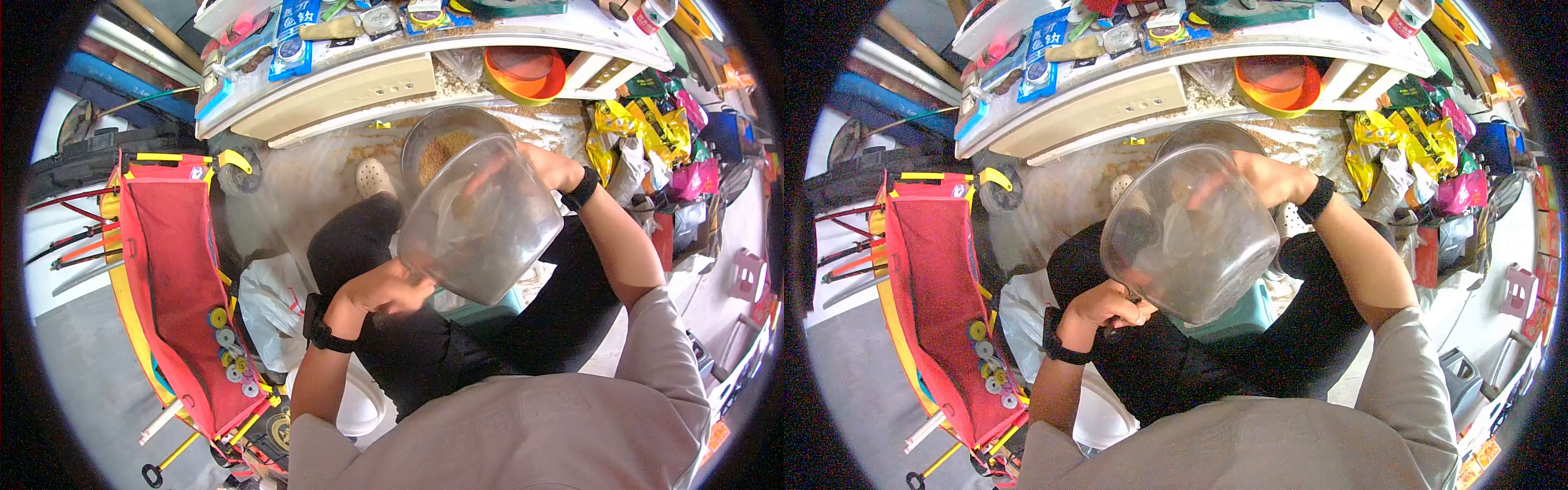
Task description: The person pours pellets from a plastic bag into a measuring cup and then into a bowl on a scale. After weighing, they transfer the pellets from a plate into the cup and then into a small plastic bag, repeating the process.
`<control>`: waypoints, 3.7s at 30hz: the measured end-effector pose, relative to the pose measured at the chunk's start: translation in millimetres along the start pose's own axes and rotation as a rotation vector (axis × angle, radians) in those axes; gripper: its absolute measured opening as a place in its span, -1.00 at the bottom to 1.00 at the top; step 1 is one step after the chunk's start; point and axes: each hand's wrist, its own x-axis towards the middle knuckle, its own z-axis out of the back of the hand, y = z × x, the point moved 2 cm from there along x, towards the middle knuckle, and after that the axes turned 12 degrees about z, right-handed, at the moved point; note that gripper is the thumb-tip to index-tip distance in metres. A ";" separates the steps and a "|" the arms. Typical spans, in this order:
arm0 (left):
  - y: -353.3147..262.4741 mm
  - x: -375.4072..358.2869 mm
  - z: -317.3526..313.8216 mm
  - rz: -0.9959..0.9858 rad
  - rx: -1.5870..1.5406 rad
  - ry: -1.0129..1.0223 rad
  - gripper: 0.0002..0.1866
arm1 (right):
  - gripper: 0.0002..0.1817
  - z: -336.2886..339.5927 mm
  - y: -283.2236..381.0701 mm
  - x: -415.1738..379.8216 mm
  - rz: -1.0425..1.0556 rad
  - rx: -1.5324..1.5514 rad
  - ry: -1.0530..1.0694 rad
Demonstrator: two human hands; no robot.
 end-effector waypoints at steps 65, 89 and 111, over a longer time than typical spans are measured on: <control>-1.0 -15.1 -65.3 0.019 0.998 -1.573 -0.80 | -0.37 28.7 -12.2 16.7 0.096 -0.100 -1.023; -11.5 -8.1 -68.4 0.083 1.047 -1.531 -0.80 | -0.39 28.3 -11.7 15.1 0.097 -0.059 -1.013; -17.5 -6.3 -74.6 0.062 1.061 -1.522 -0.82 | -0.42 26.9 -9.1 12.1 0.047 -0.068 -0.995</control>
